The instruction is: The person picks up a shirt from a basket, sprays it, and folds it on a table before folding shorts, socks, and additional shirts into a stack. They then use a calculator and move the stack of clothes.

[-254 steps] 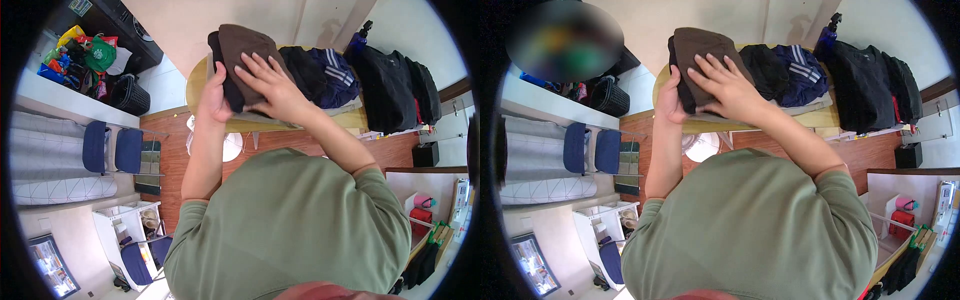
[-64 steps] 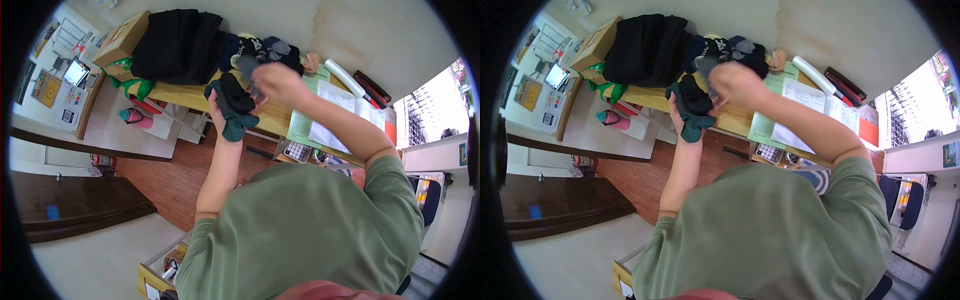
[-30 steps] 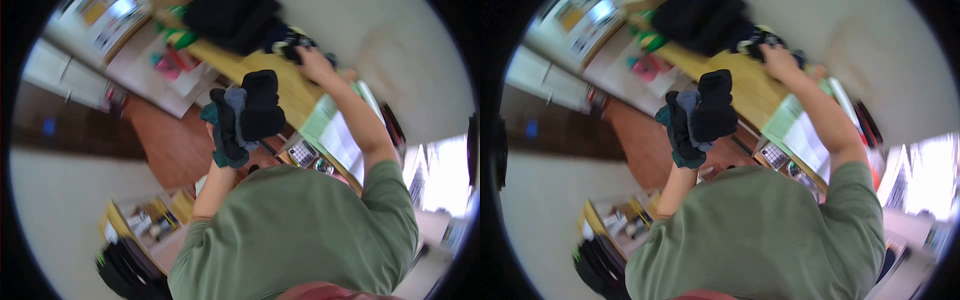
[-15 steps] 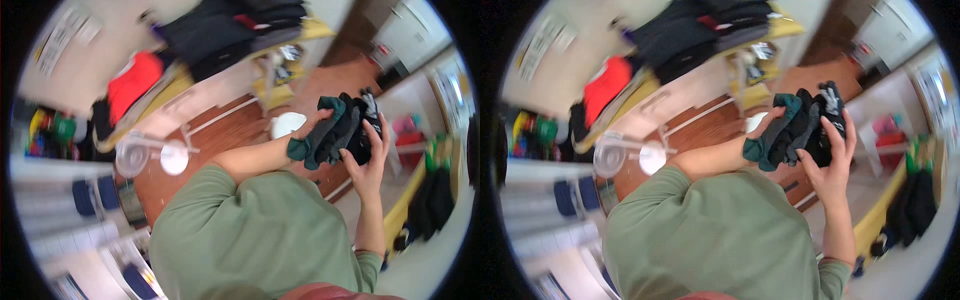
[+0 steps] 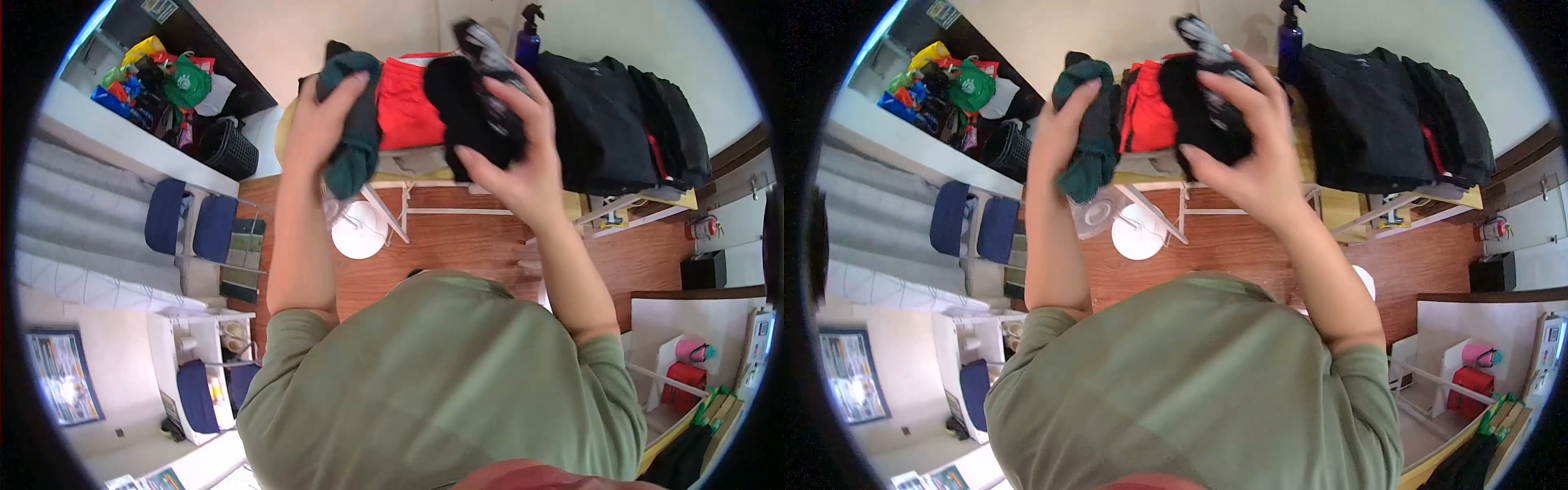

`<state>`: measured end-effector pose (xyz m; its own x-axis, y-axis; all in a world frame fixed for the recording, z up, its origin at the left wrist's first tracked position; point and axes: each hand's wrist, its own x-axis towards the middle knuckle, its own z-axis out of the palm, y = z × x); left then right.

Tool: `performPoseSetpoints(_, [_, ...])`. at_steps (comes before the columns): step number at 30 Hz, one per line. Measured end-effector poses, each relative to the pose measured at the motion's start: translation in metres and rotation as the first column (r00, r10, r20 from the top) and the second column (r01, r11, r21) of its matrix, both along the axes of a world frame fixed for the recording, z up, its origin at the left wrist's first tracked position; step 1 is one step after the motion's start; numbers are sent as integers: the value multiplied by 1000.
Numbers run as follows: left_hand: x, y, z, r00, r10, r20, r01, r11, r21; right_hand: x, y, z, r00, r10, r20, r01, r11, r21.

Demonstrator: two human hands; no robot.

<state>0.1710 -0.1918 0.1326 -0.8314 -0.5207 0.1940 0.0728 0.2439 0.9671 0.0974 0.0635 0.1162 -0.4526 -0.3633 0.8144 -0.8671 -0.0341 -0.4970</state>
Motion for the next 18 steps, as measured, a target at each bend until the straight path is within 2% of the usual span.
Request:
performPoseSetpoints(1, [-14,-23,3,981,131,142,-103,977,-185,-10,-35,2,1000,13,0,-13,1000,-10])
performPoseSetpoints(3, [-44,-67,6,843,435,316,-200,799,-568,-24,-100,-9,999,33,36,-33,999,-3])
performPoseSetpoints(4, [-67,-94,-25,815,433,385,-136,789,-599,-32,-127,-24,997,40,66,-42,999,18])
performPoseSetpoints(6, [-74,-100,-68,775,445,448,-8,716,-698,-46,-163,-77,972,60,228,-117,962,247])
performPoseSetpoints(7, [-73,-98,-75,702,440,560,88,727,-681,-42,-162,-75,975,38,218,-112,934,339])
performPoseSetpoints(8, [-69,-101,-79,779,394,488,-18,791,-611,-38,-161,-68,980,19,196,-102,900,423])
performPoseSetpoints(10, [-60,-114,-81,860,363,359,-118,826,-551,-47,-166,-64,961,6,275,-111,924,365])
performPoseSetpoints(13, [-28,-107,-42,933,305,193,-127,779,-614,-63,-162,-34,978,15,209,-100,910,402])
performPoseSetpoints(14, [-27,-108,-51,973,227,-41,-187,672,-716,-63,-163,-21,978,2,208,-90,904,417])
performPoseSetpoints(15, [-22,-101,-49,989,111,-98,-143,536,-832,-67,-167,-15,985,9,173,-77,918,389])
performPoseSetpoints(16, [-17,-92,-47,992,-16,-129,-114,376,-920,-73,-171,-10,990,14,140,-64,931,361])
performPoseSetpoints(18, [-10,-82,-70,990,-30,137,138,395,-908,-83,-184,-2,964,79,252,-124,978,168])
